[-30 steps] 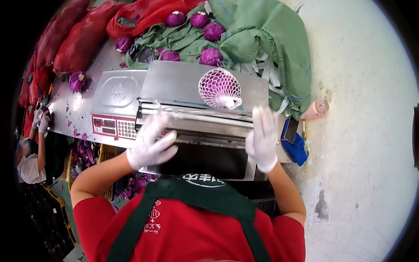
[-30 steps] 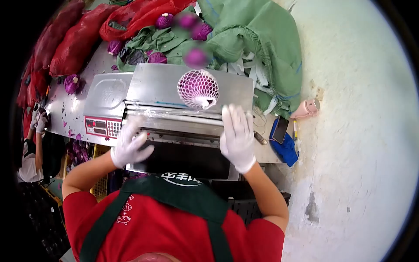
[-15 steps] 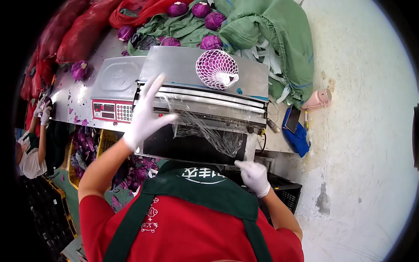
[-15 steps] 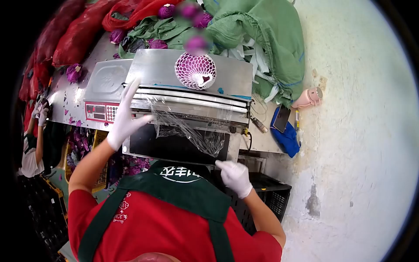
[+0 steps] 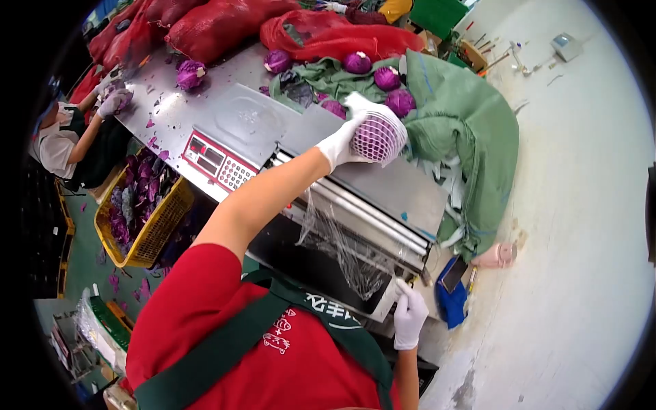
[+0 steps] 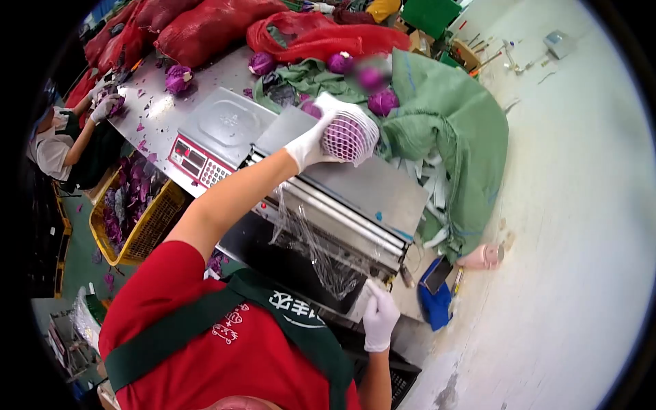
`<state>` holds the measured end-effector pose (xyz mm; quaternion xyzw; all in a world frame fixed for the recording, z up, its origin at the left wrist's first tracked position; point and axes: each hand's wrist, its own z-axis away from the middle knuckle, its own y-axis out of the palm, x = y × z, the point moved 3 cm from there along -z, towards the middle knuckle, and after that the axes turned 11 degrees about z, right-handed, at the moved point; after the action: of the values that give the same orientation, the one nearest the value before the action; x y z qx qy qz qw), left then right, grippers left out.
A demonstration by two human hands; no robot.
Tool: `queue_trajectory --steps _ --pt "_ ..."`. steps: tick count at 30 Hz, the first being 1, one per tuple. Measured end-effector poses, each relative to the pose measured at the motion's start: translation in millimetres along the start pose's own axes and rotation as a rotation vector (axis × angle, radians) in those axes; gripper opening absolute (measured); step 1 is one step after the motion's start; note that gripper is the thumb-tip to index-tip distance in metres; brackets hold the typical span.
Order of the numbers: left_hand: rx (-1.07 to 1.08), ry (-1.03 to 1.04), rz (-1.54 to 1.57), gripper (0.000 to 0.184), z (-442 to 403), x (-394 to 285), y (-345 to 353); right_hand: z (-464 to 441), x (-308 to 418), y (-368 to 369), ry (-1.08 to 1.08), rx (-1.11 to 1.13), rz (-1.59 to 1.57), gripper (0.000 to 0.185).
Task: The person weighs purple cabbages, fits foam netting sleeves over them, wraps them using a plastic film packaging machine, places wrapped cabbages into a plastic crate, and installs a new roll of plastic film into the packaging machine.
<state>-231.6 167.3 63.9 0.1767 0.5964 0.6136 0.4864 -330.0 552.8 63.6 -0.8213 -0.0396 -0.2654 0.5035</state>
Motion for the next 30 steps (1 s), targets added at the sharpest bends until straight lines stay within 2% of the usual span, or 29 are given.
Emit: queue_trajectory --steps 2,4,5,6,8,10,11,12,14,15,19,20,22,24,26,28,29,30 --pt "0.19 0.285 -0.025 0.056 4.5 -27.5 -12.8 -5.9 -1.1 -0.3 0.001 -0.011 0.01 0.029" --pt "0.125 0.378 -0.203 0.061 38.2 -75.2 -29.8 -15.3 -5.6 -6.9 0.039 0.049 0.1 0.03" --pt "0.099 0.404 -0.233 0.06 59.3 -102.1 -32.4 -20.6 -7.3 -6.1 0.016 -0.014 0.111 0.031" --pt "-0.232 0.563 -0.529 0.065 74.6 -129.8 -48.0 -30.2 -2.7 -11.4 0.078 0.016 0.075 0.03" --pt "-0.384 0.908 -0.827 0.069 101.8 -169.4 -77.2 -39.6 -24.5 -6.6 0.157 -0.037 0.045 0.029" --pt "-0.429 1.109 -1.204 0.073 116.0 -205.5 -117.0 -53.6 -42.4 -5.4 0.311 -0.044 0.043 0.026" --pt "-0.646 1.133 -1.464 0.075 126.9 -215.1 -131.5 -64.2 -47.4 -2.2 0.279 -0.135 -0.009 0.026" --pt "-0.747 1.105 -1.556 0.075 132.4 -219.5 -146.4 -70.7 -60.1 3.9 0.397 -0.191 -0.085 0.023" --pt "-0.823 0.997 -1.582 0.076 139.7 -216.5 -156.6 -83.9 -94.8 10.7 0.376 -0.198 0.048 0.023" --pt "-0.838 0.979 -1.661 0.075 139.7 -215.3 -164.2 -90.6 -109.8 15.6 0.414 -0.188 -0.037 0.023" --pt "-0.677 1.078 -1.748 0.079 134.9 -219.1 -183.5 -109.2 -143.0 32.1 0.6 -0.04 -0.19 0.031" --pt "-0.657 1.034 -1.781 0.085 132.9 -222.2 -186.8 -111.3 -143.9 34.1 0.635 0.024 -0.217 0.035" --pt "-0.596 1.074 -1.928 0.086 143.8 -206.0 -157.4 -110.9 -147.1 40.9 0.647 0.018 -0.188 0.037" --pt "-0.333 1.122 -1.907 0.087 151.6 -189.3 -145.1 -110.2 -152.7 45.5 0.663 -0.036 -0.208 0.033" --pt "-0.392 1.079 -1.794 0.087 153.8 -188.4 -162.8 -107.6 -169.4 51.6 0.742 -0.019 -0.28 0.028" --pt "-0.393 1.079 -1.809 0.087 160.1 -187.3 -162.1 -107.9 -182.0 59.2 0.778 -0.01 -0.345 0.023" --pt "-0.481 1.071 -1.869 0.088 164.7 -185.1 -157.8 -109.7 -178.3 57.9 0.78 0.012 -0.417 0.029" --pt "-0.515 1.162 -1.892 0.081 170.3 -181.0 -151.0 -109.9 -174.7 56.3 0.784 0.033 -0.483 0.036"
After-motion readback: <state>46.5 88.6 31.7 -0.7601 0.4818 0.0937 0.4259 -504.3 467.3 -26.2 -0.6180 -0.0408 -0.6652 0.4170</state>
